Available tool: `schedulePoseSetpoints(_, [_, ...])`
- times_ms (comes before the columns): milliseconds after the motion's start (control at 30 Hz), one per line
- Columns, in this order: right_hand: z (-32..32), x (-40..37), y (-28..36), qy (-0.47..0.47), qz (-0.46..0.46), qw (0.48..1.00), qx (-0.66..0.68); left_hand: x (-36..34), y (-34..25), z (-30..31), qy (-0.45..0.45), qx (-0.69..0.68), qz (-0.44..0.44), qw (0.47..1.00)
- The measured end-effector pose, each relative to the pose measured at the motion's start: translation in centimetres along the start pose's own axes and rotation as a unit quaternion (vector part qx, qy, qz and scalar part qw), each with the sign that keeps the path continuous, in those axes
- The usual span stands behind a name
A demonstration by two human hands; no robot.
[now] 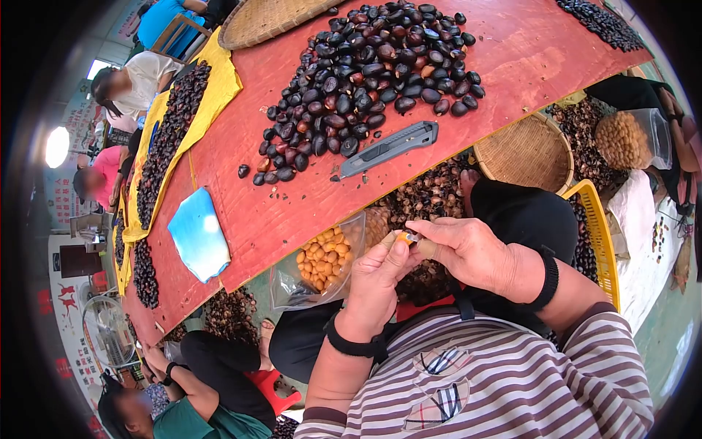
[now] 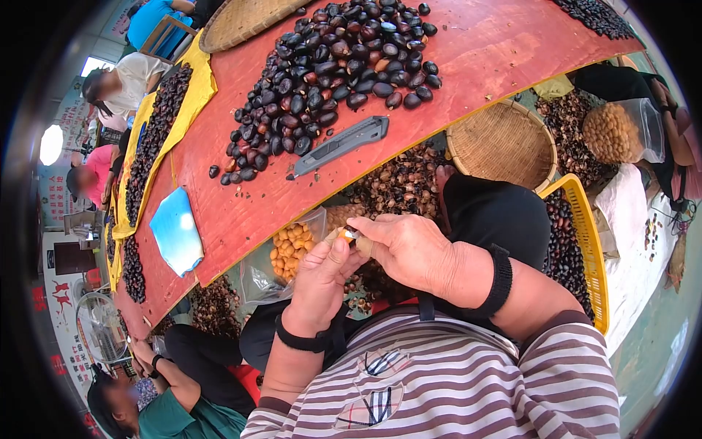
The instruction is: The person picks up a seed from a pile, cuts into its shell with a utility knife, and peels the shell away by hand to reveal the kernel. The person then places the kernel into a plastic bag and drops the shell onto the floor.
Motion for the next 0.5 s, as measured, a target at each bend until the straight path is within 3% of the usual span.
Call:
schedulePoseSetpoints(300, [-1.2, 0.2, -1.6, 0.044, -0.047, 0.98, 0.189, -0.4, -1.5, -0.7, 0.023, 0.134, -0.064, 0.989])
schedulePoseSetpoints(500, [-2.5, -0.7, -2.6, 0.199, -0.22, 0.925, 0.237, -0.7, -2.4, -0.7, 0.029, 0.217, -0.128, 0.967])
Point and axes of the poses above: each hand's wrist, its own x-axis towards the middle knuckle, its own z-axis out of the back of the hand, y = z × x, the point moved 10 cm from there along x, towards the middle knuckle, and after that the axes turned 11 degrees about -x, right-handed, at the moved point
